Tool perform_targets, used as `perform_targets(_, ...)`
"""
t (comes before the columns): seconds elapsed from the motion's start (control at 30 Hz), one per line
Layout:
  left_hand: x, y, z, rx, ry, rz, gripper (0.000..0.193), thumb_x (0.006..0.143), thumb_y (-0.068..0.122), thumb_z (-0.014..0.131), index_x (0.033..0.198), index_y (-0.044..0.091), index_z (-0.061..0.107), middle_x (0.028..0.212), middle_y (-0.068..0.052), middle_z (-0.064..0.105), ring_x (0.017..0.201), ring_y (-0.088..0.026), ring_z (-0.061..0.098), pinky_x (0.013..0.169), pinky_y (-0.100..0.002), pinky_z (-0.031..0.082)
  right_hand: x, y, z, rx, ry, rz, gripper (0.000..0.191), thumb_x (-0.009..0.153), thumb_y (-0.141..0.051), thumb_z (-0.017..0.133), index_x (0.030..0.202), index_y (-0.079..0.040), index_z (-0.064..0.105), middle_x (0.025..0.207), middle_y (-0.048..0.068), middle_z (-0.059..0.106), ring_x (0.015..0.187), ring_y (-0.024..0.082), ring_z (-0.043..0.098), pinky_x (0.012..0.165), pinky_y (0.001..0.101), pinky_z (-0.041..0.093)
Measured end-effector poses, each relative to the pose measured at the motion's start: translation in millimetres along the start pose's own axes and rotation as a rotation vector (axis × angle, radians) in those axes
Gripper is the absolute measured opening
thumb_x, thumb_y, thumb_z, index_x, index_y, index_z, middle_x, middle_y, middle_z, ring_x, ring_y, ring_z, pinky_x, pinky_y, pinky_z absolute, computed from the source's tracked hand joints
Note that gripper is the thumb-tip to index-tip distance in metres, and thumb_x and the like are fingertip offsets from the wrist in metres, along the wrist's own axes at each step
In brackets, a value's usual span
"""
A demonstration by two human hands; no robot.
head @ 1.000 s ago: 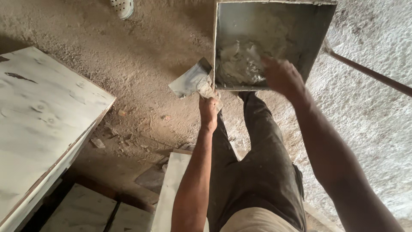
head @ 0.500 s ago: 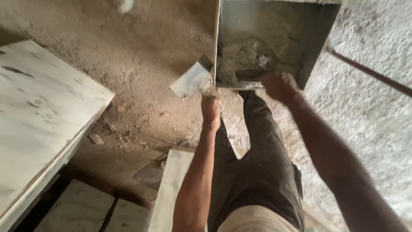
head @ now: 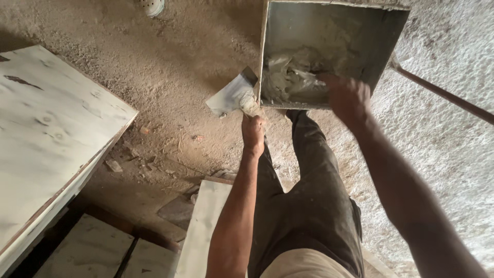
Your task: The person applies filler to the worn surfaces of a metal cabinet using a small trowel, spreading it over the doors and frame. They scoop more filler from a box on the floor between applications and work over different panels and edges.
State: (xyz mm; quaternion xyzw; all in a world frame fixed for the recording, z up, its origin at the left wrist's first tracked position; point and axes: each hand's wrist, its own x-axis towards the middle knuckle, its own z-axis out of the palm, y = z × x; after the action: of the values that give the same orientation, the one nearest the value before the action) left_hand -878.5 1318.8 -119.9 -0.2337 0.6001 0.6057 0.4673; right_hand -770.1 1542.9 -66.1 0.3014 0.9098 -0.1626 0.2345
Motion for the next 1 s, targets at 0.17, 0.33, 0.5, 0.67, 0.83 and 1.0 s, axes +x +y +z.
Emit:
perform_targets(0.17, 1.3, -11.0, -2.3, 0.059, 0.028, -0.066, 0.019, 0.081, 0.004, 0.056, 0.099, 0.004, 0.05, 0.082, -0.002, 0.046, 0.062, -0.014, 0.037, 0.051, -0.03, 0.032, -22.6, -30.9, 23.0, -0.007, 0.307, -0.106, 0.04, 0.104, -0.004, 0.05, 0.129, -0.03, 0.067, 0.102, 0.003, 0.077, 0.081, 0.021, 0.072, 0.066, 0.037, 0.061)
perform_targets(0.33, -3.5, -14.8, -4.1, 0.112, -0.023, 0.096, 0.019, 0.082, 0.008, 0.057, 0.101, 0.005, 0.056, 0.087, -0.002, 0.054, 0.074, -0.013, 0.049, 0.066, -0.029, 0.044, -4.5, -17.1, 20.0, -0.084, -0.258, -0.078, 0.036, 0.095, -0.017, 0.059, 0.124, -0.033, 0.074, 0.096, 0.006, 0.076, 0.081, 0.025, 0.075, 0.067, 0.0442, 0.062)
perform_targets(0.5, -5.3, -12.6, 0.4, 0.119, 0.021, 0.058, 0.02, 0.082, 0.009, 0.058, 0.102, 0.005, 0.056, 0.084, -0.001, 0.05, 0.07, -0.013, 0.044, 0.06, -0.03, 0.04, 11.1, 6.6, 1.3, 0.033, -0.095, 0.02, 0.046, 0.093, -0.008, 0.059, 0.127, -0.035, 0.076, 0.096, 0.007, 0.078, 0.081, 0.027, 0.074, 0.067, 0.0468, 0.06)
perform_targets(0.67, -1.9, -13.6, 1.1, 0.082, 0.033, 0.01, 0.019, 0.083, 0.005, 0.055, 0.102, 0.004, 0.055, 0.082, -0.002, 0.049, 0.067, -0.013, 0.045, 0.058, -0.029, 0.04, 7.1, -24.0, 6.1, -0.093, -0.019, -0.05, 0.042, 0.093, -0.008, 0.058, 0.125, -0.031, 0.075, 0.1, 0.004, 0.079, 0.073, 0.02, 0.073, 0.062, 0.038, 0.06)
perform_targets(0.83, -3.0, -8.6, 1.6, 0.147, 0.025, 0.017, 0.023, 0.08, 0.004, 0.055, 0.103, 0.006, 0.054, 0.079, -0.003, 0.051, 0.064, -0.015, 0.049, 0.057, -0.031, 0.044, 0.0, -15.4, -2.7, -0.008, -0.203, 0.044, 0.036, 0.1, -0.012, 0.06, 0.129, -0.029, 0.073, 0.096, 0.006, 0.079, 0.068, 0.017, 0.068, 0.059, 0.0381, 0.058)
perform_targets(1.0, -4.7, -4.5, 5.1, 0.057, 0.033, 0.012, 0.025, 0.081, 0.003, 0.056, 0.106, 0.005, 0.055, 0.085, -0.003, 0.05, 0.069, -0.013, 0.047, 0.059, -0.028, 0.044, -7.5, -35.4, 9.9, -0.066, -0.144, -0.006, 0.056, 0.084, -0.008, 0.065, 0.131, -0.037, 0.07, 0.086, 0.006, 0.077, 0.065, 0.018, 0.068, 0.059, 0.0377, 0.058)
